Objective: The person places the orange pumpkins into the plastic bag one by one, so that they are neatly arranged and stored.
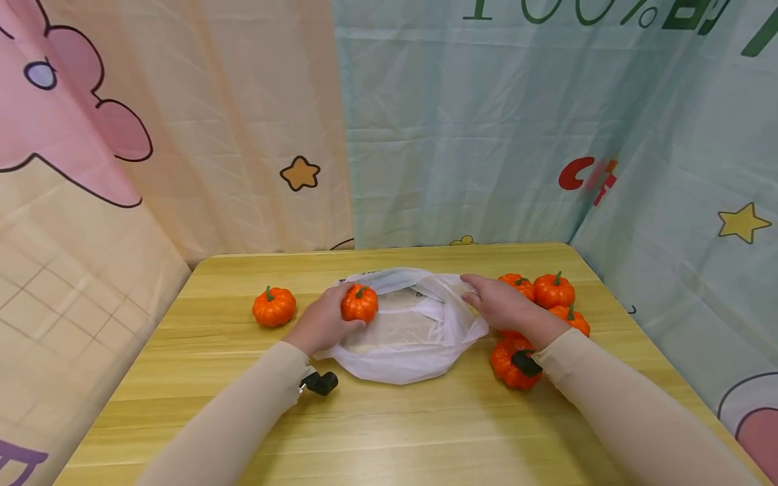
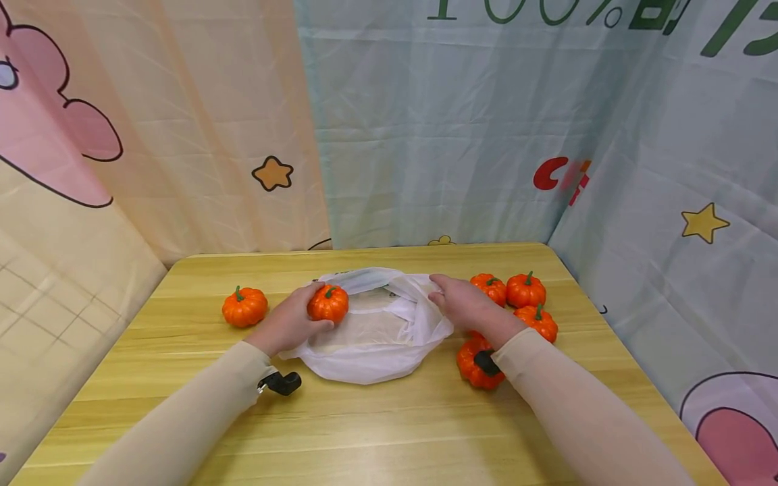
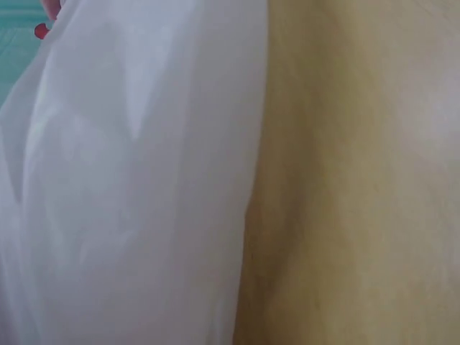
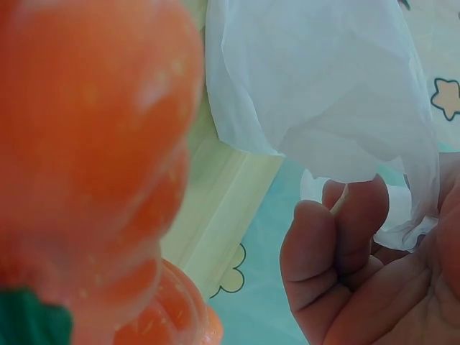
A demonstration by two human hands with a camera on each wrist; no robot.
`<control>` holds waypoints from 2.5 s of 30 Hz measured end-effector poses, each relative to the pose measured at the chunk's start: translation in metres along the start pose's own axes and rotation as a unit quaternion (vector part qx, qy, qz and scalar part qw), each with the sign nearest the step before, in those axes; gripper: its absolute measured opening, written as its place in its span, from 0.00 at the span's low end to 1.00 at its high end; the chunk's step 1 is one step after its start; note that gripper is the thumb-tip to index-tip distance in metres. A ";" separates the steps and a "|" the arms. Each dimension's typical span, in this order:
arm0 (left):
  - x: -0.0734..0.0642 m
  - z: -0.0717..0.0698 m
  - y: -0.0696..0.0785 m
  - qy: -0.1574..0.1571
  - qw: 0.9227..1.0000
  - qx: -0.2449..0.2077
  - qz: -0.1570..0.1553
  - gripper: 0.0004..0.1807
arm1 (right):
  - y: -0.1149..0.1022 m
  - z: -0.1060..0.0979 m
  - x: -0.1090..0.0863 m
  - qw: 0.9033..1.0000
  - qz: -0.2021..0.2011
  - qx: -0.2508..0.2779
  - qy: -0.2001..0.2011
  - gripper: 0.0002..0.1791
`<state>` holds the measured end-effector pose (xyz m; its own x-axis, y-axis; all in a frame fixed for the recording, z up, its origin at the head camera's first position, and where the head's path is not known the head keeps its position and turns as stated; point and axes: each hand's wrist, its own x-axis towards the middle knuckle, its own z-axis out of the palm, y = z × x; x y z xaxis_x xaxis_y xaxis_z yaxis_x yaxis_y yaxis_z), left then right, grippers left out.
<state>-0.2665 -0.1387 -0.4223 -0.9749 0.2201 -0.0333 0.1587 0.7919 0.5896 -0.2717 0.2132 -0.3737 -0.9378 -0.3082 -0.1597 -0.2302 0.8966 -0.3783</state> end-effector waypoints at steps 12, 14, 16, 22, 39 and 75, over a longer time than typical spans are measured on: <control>0.003 0.007 -0.008 -0.007 1.000 -0.012 -0.001 0.48 | -0.002 0.000 -0.002 1.000 -0.007 -0.011 -0.004 0.31; 0.003 0.008 -0.009 -0.008 1.000 -0.014 -0.004 0.48 | -0.002 0.000 -0.002 1.000 -0.007 -0.011 -0.005 0.31; 0.004 0.008 -0.010 -0.008 1.000 -0.016 -0.007 0.48 | -0.001 0.000 -0.002 1.000 -0.009 -0.013 -0.007 0.31; 0.004 0.008 -0.012 -0.009 1.000 -0.017 -0.011 0.49 | -0.001 0.000 -0.002 1.000 -0.014 -0.012 -0.009 0.31; 0.006 0.008 -0.016 -0.001 1.000 0.001 0.005 0.51 | -0.001 0.001 0.000 1.000 -0.011 -0.016 -0.015 0.31; 0.001 -0.010 -0.014 0.049 0.998 0.042 0.012 0.43 | -0.004 0.000 0.000 0.999 -0.020 -0.023 -0.018 0.31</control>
<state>-0.2709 -0.1548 -0.4224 -0.9808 0.1855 0.0607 0.1898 0.8330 0.5196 -0.2705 0.2099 -0.3720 -0.9177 -0.3546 -0.1788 -0.2799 0.8969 -0.3423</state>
